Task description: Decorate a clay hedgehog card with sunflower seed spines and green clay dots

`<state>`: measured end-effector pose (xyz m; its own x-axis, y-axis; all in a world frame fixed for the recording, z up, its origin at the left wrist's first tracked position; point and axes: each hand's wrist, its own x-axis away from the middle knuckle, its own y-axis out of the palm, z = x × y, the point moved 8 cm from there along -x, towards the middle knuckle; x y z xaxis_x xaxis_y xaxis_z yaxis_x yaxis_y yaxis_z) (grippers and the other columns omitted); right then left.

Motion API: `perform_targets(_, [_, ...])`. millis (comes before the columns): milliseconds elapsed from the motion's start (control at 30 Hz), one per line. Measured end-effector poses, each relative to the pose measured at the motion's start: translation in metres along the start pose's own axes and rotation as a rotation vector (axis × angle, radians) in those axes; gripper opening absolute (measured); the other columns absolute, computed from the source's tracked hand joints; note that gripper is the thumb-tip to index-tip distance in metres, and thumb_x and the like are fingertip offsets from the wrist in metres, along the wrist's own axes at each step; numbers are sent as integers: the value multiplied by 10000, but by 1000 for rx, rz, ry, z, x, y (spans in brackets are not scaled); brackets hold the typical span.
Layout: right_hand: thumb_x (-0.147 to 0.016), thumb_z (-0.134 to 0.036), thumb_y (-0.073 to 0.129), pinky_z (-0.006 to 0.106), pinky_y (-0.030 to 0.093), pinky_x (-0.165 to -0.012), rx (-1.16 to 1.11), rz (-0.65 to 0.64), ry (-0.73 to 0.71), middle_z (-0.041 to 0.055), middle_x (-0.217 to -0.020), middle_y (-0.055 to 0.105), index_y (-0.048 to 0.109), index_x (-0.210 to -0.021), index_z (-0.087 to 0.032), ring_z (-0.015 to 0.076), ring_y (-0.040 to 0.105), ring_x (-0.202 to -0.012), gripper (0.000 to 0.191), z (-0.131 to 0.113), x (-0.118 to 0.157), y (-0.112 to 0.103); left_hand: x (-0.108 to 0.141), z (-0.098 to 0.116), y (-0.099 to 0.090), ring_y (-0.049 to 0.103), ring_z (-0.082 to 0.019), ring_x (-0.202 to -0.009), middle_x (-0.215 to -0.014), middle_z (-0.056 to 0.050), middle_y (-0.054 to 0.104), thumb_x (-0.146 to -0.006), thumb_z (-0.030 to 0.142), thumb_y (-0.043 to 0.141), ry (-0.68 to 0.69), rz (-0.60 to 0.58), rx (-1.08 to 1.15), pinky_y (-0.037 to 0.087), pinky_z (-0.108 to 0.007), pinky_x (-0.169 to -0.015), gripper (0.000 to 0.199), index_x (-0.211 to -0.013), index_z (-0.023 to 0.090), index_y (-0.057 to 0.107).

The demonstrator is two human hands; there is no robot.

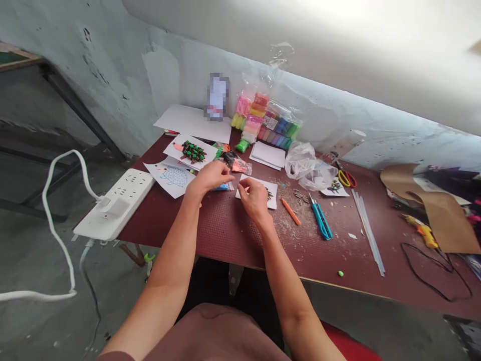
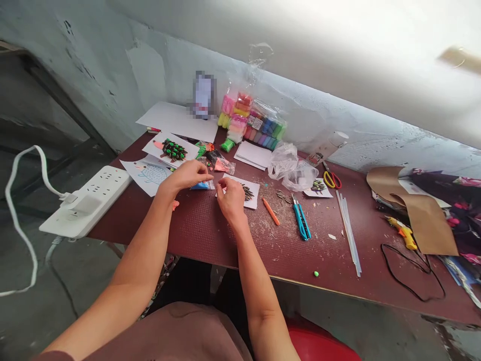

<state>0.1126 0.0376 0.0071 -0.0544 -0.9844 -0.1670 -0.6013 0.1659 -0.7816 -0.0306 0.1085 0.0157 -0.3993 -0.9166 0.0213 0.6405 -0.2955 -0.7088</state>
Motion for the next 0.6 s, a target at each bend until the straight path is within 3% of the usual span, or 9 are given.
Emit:
perform_targets(100, [-943, -219, 676, 317, 476, -852, 19, -72, -34, 47, -964, 794, 777, -992, -220, 212, 680, -910, 112, -8, 4, 7, 14, 5, 10, 655, -213, -739, -743, -40, 754, -814, 269, 658, 19, -95, -65, 403, -303, -669, 168, -738, 199, 791])
perform_targets(200, [-949, -184, 667, 323, 467, -887, 78, -124, -43, 63, -1006, 797, 782, -1028, -216, 224, 679, -963, 143, -17, 14, 14, 26, 4, 12, 694, -219, -811, -811, -31, 786, -751, 160, 654, 17, -132, -111, 440, -287, -707, 209, -834, 228, 834])
perform_targets(367, [-986, -188, 638, 316, 455, -892, 169, -200, -101, 97, -1015, 792, 787, -1032, -196, 236, 678, -1002, 156, -29, 31, 24, 41, -6, 10, 691, -228, -736, -687, -24, 750, -707, 155, 716, -58, -158, -216, 442, -282, -649, 116, -680, 239, 792])
perform_targets(600, [-1041, -207, 564, 334, 446, -953, 193, -167, -109, 108, -1018, 792, 794, -1054, -188, 239, 683, -1016, 231, -30, 26, 19, 47, -1, 10, 729, -235, -766, -666, -20, 762, -821, 125, 652, 1, 5, -120, 527, -289, -752, 226, -714, 246, 810])
